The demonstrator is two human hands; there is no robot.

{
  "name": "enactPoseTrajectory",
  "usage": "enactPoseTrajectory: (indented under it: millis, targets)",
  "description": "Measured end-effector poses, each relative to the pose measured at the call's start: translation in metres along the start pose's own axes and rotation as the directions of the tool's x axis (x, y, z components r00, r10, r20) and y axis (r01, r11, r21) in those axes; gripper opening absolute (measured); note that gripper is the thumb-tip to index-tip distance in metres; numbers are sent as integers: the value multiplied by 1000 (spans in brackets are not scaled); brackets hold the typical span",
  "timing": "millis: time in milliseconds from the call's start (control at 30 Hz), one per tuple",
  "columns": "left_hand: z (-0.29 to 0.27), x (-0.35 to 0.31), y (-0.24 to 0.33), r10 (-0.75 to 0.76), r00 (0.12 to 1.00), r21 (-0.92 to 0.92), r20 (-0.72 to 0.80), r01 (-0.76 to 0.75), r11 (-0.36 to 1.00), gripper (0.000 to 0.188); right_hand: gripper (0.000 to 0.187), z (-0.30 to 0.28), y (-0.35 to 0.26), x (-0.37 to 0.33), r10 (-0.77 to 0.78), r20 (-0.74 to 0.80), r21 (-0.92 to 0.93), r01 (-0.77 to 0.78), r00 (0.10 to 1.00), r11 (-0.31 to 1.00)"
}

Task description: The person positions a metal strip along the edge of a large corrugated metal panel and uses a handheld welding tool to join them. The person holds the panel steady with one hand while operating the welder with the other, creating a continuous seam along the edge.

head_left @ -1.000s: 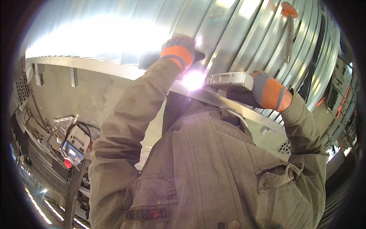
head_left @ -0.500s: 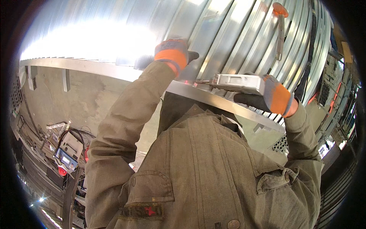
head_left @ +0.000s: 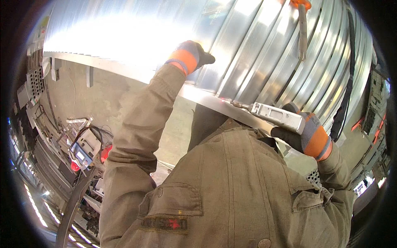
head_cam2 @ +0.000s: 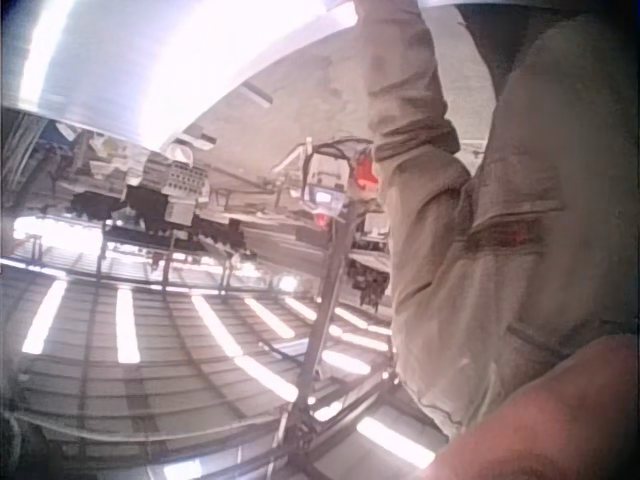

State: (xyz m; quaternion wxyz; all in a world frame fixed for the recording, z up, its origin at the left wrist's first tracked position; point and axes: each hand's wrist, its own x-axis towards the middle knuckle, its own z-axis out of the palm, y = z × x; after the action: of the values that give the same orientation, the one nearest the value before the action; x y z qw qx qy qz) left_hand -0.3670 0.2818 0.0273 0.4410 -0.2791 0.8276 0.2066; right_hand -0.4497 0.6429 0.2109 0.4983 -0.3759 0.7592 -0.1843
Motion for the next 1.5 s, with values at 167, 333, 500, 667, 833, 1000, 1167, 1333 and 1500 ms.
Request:
enactPoseTrajectory:
  millis: [167, 333, 500, 667, 833, 1000, 1167, 1333, 1500]
  targets:
    - [18, 11, 11, 21, 999, 15, 27, -22, 1000, 70, 41, 0, 18, 15, -111, -29, 45, 112, 993, 993]
    - [11, 23, 20, -41, 987, 92, 156, 26, 995, 73, 42, 8, 20, 52, -99, 4, 106, 98, 995, 990]
    - [11, 19, 7, 78, 993, 48, 87, -83, 995, 65, 44, 10, 13, 86, -168, -11, 185, 167, 986, 968]
    - [13, 14, 3, 130, 991, 37, 34, -131, 991, 59, 43, 19, 17, 110, -193, 29, 271, 178, 981, 946]
    - [14, 9, 3, 105, 994, -65, 16, -103, 992, 57, 41, 24, 25, 113, -152, 90, 284, 121, 984, 951]
    - [13, 6, 3, 139, 990, -18, -27, -140, 990, 56, 50, 25, 20, 117, -191, 74, 376, 150, 979, 914]
    - [5, 5, 12, 74, 993, 53, 87, -79, 995, 57, 42, 37, 49, 119, -223, 118, 187, 199, 968, 962]
    - [1, 2, 16, 64, 994, 69, 87, -70, 995, 56, 45, 74, 122, 114, -250, -72, 263, 260, 966, 929]
    - [4, 4, 11, 95, 994, 40, 59, -98, 994, 55, 47, 94, 152, 110, -213, -92, 436, 232, 973, 869]
